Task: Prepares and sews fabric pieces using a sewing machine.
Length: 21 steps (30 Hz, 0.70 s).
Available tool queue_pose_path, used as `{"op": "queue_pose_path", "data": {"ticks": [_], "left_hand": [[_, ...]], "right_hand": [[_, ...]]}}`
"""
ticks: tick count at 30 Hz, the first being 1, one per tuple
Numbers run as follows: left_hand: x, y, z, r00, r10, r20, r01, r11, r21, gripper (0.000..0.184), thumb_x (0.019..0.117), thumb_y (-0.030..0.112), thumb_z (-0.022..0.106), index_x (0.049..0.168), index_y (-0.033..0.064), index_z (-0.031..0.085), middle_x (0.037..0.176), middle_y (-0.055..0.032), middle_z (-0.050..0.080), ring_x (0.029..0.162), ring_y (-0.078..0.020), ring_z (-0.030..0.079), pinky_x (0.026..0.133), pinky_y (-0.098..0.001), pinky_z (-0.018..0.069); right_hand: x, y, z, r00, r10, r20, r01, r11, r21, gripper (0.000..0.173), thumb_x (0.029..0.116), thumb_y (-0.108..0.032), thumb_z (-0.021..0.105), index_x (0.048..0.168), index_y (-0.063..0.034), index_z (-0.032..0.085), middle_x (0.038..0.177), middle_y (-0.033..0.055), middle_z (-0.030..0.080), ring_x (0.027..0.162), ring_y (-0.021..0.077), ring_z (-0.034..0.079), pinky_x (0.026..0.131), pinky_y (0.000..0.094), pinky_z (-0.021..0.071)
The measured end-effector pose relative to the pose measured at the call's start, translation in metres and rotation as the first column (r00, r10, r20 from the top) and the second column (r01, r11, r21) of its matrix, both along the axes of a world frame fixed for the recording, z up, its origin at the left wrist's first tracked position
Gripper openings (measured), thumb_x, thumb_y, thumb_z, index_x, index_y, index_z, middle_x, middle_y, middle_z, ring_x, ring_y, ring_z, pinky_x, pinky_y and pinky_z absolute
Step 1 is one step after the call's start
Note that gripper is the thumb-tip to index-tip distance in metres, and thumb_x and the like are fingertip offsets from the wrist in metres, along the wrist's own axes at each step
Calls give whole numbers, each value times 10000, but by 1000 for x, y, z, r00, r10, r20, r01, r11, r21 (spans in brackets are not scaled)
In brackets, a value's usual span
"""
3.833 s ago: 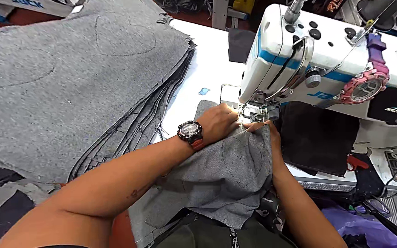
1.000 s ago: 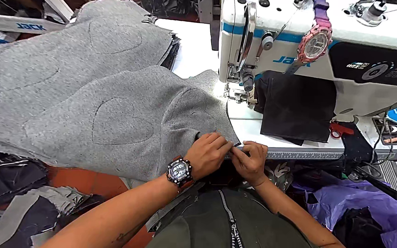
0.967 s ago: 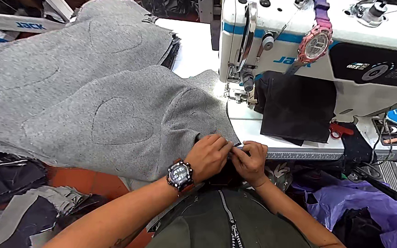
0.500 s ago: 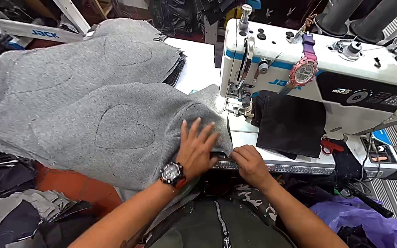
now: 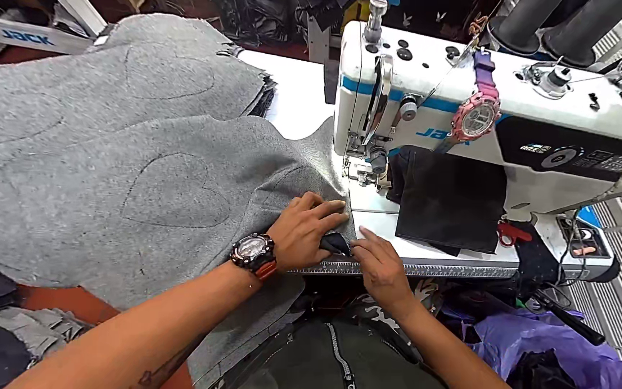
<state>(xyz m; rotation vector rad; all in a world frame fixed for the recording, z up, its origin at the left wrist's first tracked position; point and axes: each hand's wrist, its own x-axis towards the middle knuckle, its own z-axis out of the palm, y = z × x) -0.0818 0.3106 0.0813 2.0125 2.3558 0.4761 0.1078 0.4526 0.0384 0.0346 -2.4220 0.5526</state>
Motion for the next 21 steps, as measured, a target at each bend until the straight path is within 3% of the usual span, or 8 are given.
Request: {"op": "queue_pose_path", "data": {"ticks": [3,9,13,21], "left_hand": [[-2,4,5,1000,-24,12,25,999,-37,649,765,455,758,1358,205,675,1510,-32,562,1179,-359,588,866,-521,500],[-15,14,2,1000,-26,-3,26,999,-34,660,766,512,729,1354,218,670,1489,-46,574,1168,-346,589,871,-501,500],[-34,21,-1,997,-80,-19,81,996,38,636,780,527,675,1324,197,685,1428,-77,617,1108,-364,606,806,-521,495],[-89,38,-1,954,-297,-40,297,955,-1,675,775,487,696,1374,179,661,1389,-51,636,1191,-366,559,838,-526,459]], "right_hand": [[0,8,6,999,50,8,-50,998,28,185,957,40,572,982,-19,746,1105,110,749,1219,273,662,1072,400,527],[-15,24,14,989,135,61,-136,990,20,141,959,40,589,969,4,725,1072,141,744,1187,281,687,1080,400,534],[-28,32,19,986,126,106,-129,991,24,135,967,15,606,986,-11,737,1094,123,742,1170,254,685,1018,354,555],[-59,33,23,991,31,129,-43,995,90,148,991,-52,598,995,-43,745,1115,99,750,1087,234,700,899,370,551]]}}
